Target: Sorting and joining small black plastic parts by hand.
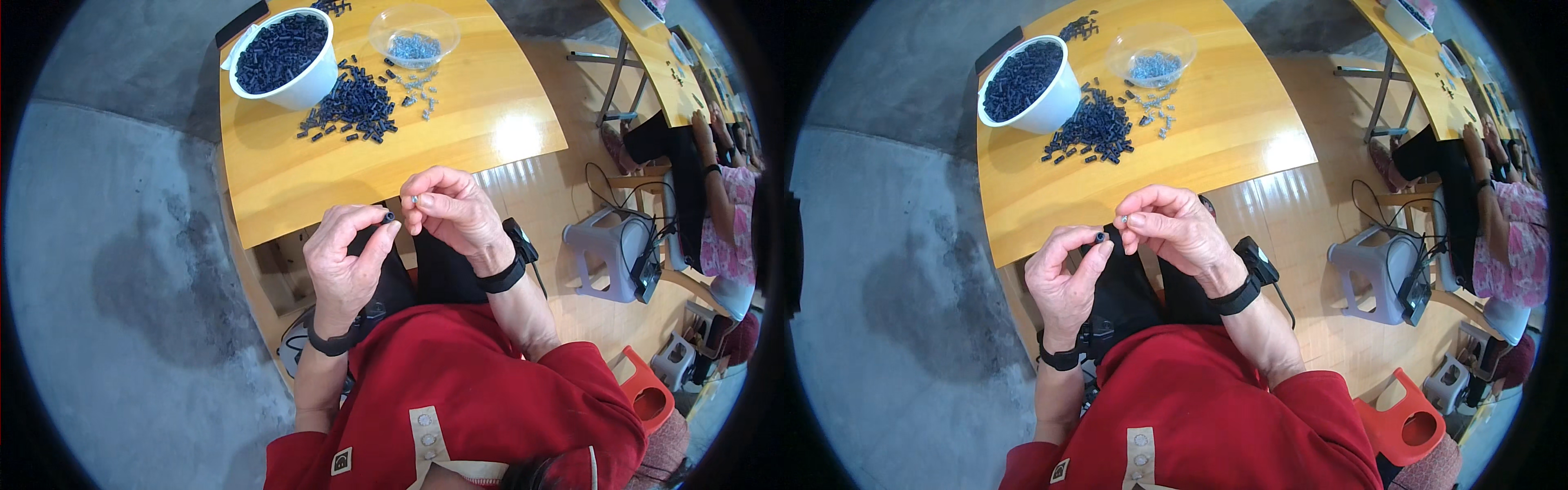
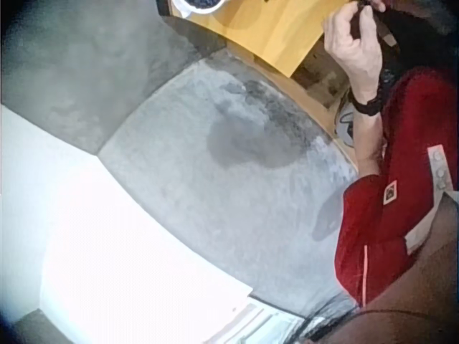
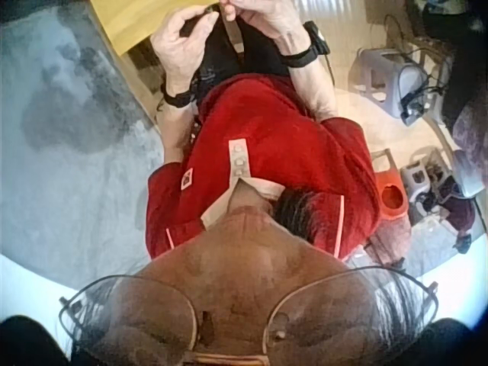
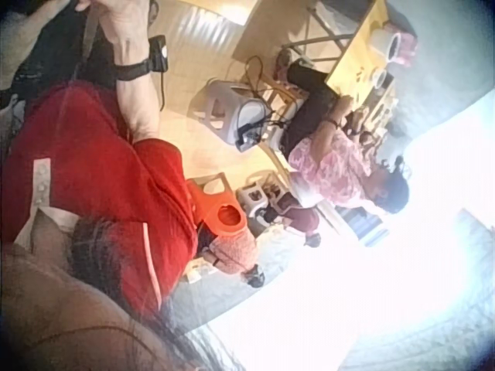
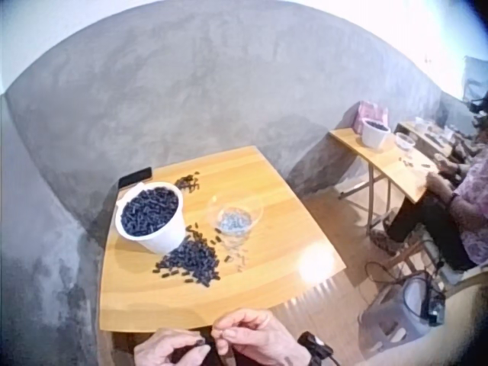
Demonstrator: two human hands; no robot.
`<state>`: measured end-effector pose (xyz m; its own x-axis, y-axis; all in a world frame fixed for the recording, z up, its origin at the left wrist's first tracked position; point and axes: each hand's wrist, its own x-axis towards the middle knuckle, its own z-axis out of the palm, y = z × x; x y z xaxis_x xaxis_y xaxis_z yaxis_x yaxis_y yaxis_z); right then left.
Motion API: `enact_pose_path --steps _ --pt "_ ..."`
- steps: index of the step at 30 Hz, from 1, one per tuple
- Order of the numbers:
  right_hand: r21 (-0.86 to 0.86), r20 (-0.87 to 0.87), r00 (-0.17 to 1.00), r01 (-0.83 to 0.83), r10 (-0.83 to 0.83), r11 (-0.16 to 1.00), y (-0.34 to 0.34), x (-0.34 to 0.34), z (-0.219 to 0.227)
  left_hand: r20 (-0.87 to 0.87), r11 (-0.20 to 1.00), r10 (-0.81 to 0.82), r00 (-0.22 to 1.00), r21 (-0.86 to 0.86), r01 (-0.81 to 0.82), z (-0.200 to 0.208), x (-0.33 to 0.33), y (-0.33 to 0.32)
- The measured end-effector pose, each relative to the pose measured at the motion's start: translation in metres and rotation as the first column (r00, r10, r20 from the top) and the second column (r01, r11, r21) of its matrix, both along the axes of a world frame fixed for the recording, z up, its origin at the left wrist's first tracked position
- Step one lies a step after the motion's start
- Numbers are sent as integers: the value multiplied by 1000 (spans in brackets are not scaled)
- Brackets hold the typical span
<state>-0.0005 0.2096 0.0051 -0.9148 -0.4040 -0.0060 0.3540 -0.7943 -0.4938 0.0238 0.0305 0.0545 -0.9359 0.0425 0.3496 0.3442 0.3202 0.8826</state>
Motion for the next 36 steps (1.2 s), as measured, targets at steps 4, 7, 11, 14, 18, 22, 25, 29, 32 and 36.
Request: enact_pose_path --steps 4,7,11,14,18,22,25,29,32,36 --pt "-145 -26 999 -38 34 989 0 1 -6 -4 997 -49 999 -61 48 7 1 2" --pt "-125 -4 999 -38 38 991 1 -1 -2 -17 997 -55 998 -57 54 6 0 4" --pt "-20 -40 999 32 -32 999 5 0 2 -26 996 -70 997 -64 68 6 -2 5" --pt "163 -92 992 103 -88 981 6 5 10 -39 992 -130 991 4 130 3 -3 4" --pt "442 -233 949 297 -212 846 4 11 19 -82 978 -204 976 24 207 5 -2 7" --pt "489 -344 887 450 -310 747 -2 14 21 -74 977 -207 976 26 209 4 0 9" --pt "536 -396 868 484 -301 691 -3 14 22 -66 975 -202 977 82 207 -1 2 11" --pt "576 -455 830 551 -323 604 -6 14 24 3 921 -275 962 287 262 -5 4 10" --pt "537 -568 763 627 -308 564 -4 8 18 49 842 -340 939 461 280 -5 5 10" --pt "519 -768 609 773 -198 363 -3 6 20 98 752 -385 918 610 250 -10 6 8"
